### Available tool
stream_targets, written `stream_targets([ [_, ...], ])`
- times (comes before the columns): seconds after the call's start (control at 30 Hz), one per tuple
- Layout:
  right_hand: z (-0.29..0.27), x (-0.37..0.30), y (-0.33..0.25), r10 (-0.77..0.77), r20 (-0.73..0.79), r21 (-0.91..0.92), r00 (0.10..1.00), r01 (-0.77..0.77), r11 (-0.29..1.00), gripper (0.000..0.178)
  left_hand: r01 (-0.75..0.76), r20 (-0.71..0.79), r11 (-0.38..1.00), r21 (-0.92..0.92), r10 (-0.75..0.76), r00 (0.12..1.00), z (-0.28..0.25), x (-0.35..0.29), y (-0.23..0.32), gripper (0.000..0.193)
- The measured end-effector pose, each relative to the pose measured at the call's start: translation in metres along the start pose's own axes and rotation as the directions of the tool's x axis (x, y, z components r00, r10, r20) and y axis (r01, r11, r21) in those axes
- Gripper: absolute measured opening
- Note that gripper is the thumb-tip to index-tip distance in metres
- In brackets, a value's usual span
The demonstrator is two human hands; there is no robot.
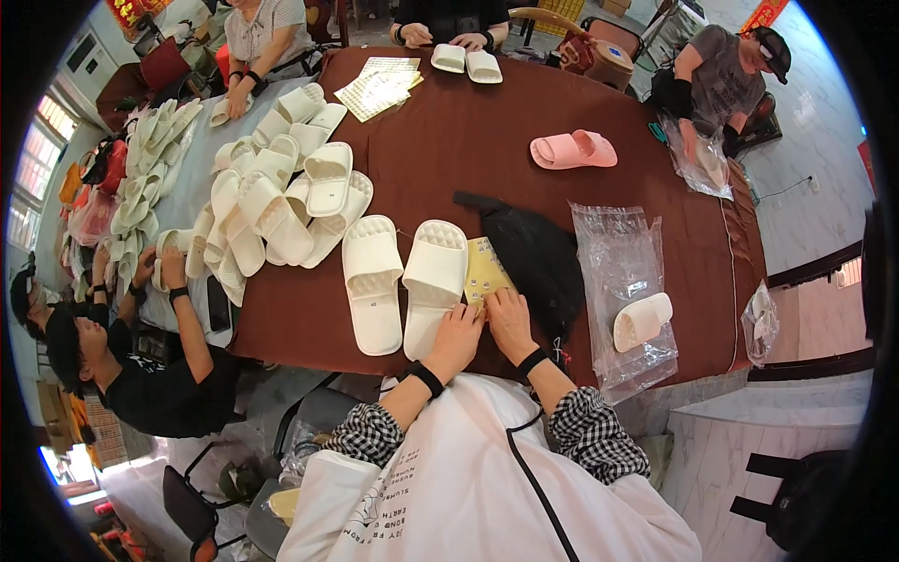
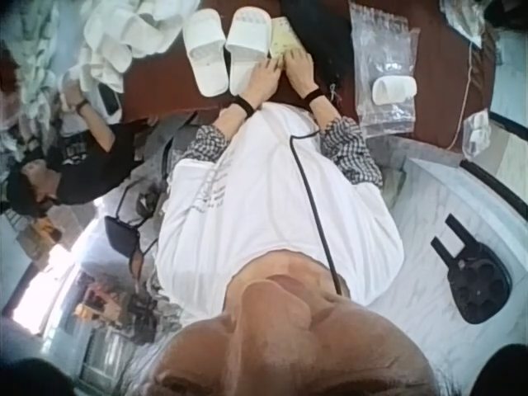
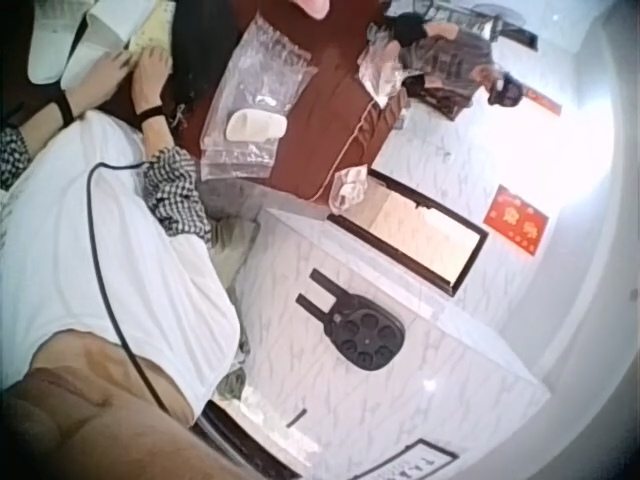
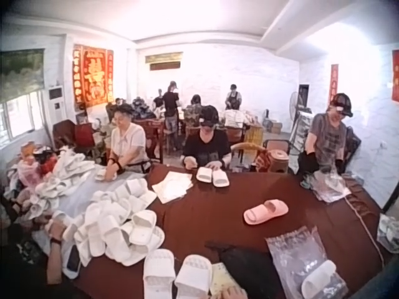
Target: Applying size stickers to slippers and placing them into plastic bags as part of a manufacturing process.
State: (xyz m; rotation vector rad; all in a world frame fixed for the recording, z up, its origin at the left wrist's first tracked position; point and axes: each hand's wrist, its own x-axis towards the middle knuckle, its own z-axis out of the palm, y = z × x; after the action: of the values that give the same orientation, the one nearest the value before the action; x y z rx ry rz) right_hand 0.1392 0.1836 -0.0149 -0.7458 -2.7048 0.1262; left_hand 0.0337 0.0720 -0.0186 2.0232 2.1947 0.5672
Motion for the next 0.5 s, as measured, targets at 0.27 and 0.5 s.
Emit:
stream_targets([
  [0.27, 0.009, 0.005, -0.001, 0.098, -0.005, -0.012, 0.995, -0.098, 0.995, 0.006, -0.014, -0.033, 0.999, 0.030, 0.015, 0.999, -0.003, 0.004, 0.000, 0.042],
  [0.5, 0.009, 0.003, -0.005, 0.086, -0.034, -0.023, 0.996, -0.087, 0.996, 0.009, 0.005, 0.016, 1.000, 0.014, -0.005, 1.000, -0.009, 0.002, 0.002, 0.045],
])
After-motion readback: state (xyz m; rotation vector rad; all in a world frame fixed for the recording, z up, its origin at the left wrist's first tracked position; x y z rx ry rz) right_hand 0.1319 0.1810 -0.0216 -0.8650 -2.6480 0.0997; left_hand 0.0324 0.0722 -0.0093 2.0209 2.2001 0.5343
